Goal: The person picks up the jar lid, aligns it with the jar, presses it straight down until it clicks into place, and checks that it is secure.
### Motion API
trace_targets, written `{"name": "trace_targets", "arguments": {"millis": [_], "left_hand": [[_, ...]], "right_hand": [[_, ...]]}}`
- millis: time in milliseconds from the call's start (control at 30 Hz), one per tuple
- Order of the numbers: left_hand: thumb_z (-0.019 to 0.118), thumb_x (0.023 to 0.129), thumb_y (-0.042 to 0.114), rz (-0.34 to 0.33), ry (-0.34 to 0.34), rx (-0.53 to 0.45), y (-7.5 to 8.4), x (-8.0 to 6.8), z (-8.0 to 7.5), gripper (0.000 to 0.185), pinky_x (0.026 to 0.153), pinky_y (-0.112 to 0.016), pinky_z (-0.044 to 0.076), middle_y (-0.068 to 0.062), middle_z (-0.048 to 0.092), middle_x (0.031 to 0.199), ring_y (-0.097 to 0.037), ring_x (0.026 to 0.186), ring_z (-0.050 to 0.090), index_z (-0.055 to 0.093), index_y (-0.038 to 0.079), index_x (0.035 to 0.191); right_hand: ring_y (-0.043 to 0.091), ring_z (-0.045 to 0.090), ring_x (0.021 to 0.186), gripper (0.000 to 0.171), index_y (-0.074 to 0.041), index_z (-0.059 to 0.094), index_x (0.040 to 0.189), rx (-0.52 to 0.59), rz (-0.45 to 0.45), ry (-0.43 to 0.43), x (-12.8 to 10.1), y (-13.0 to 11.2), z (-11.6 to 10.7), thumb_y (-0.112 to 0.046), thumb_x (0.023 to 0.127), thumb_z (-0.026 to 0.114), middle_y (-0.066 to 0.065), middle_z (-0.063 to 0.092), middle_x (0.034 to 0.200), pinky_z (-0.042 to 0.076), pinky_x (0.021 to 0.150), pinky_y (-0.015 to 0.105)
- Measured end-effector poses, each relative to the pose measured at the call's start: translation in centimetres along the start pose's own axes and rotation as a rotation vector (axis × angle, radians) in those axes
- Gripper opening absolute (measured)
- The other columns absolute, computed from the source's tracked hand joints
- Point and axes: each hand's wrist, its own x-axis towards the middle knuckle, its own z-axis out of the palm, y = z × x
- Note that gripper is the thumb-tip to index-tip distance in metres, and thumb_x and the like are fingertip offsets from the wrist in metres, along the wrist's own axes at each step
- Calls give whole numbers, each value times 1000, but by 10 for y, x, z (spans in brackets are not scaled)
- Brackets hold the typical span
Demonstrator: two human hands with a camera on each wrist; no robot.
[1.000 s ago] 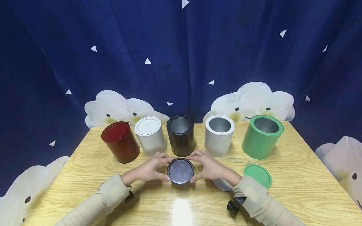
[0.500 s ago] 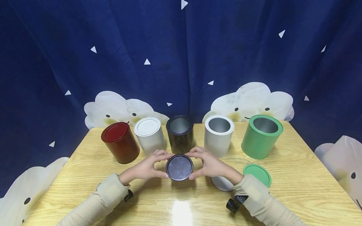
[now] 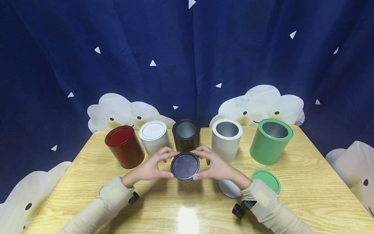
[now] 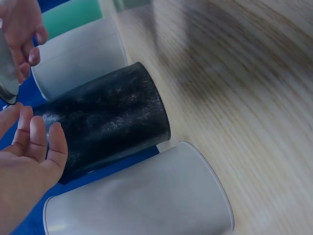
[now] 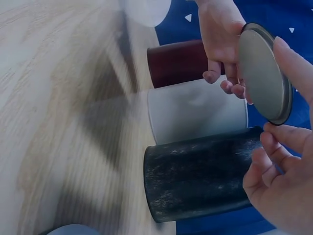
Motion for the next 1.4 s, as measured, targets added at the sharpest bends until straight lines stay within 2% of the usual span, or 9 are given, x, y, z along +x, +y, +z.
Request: {"name": "trace_targets", "arguments": {"millis": [133, 267, 467, 533, 667, 833, 1033, 1400], "left_hand": [[82, 66, 18, -3, 58, -22, 0, 2, 0, 65, 74, -33, 42, -6, 51, 112, -18, 98, 47, 54, 3, 124], [83, 63, 12, -15, 135, -74, 0, 4, -1, 61, 70, -33, 43, -7, 53, 108, -19, 92, 48, 57, 2, 118], [81, 65, 6, -22, 213, -112, 6, 9, -3, 54, 71, -33, 43, -10, 55, 105, -20, 90, 47, 59, -1, 114], [79, 66, 2, -29, 220, -124, 15, 11, -7, 52, 71, -36, 43, -14, 55, 103, -23, 90, 47, 58, -4, 113], [77, 66, -2, -20, 217, -144, 22, 15, -11, 55, 72, -44, 42, -20, 54, 106, -30, 91, 47, 54, -9, 116], [81, 64, 3, -30, 224, -128, 14, 20, -10, 65, 75, -41, 41, -17, 52, 112, -31, 97, 47, 52, -5, 122], [82, 63, 8, -32, 256, -120, 12, 26, -9, 68, 76, -37, 41, -13, 51, 117, -26, 99, 47, 52, 0, 124], [82, 63, 8, -47, 284, -84, 16, 39, -17, 65, 75, -43, 41, -15, 50, 116, -25, 101, 47, 54, -2, 121]], "right_hand": [[22, 47, 85, 68, 12, 52, 115, 9, -16, 16, 6, -19, -5, -5, 57, 82, 21, 52, 109, 41, 57, 32], [25, 47, 81, 66, 13, 52, 114, 17, -1, 43, 11, -35, -11, -2, 57, 81, 23, 52, 107, 40, 56, 32], [21, 46, 83, 70, 4, 53, 121, 22, 42, 82, 9, -8, -9, -12, 59, 83, 13, 51, 111, 39, 58, 29], [19, 46, 85, 70, 2, 53, 122, 27, 51, 93, 10, -3, -11, -13, 60, 83, 11, 51, 111, 39, 58, 30], [18, 45, 79, 70, 2, 52, 124, 48, 56, 109, 13, -3, -16, -11, 62, 82, 11, 51, 111, 37, 58, 28], [12, 45, 84, 70, 2, 52, 125, 43, 77, 114, 18, -4, -22, -10, 63, 82, 10, 52, 111, 38, 59, 26], [18, 46, 88, 69, 2, 52, 125, 23, 102, 117, 22, -4, -26, -10, 64, 82, 11, 52, 112, 39, 61, 31], [18, 46, 90, 68, 3, 53, 124, -28, 101, 128, 32, -7, -35, -12, 64, 82, 13, 51, 117, 38, 63, 27]]}}
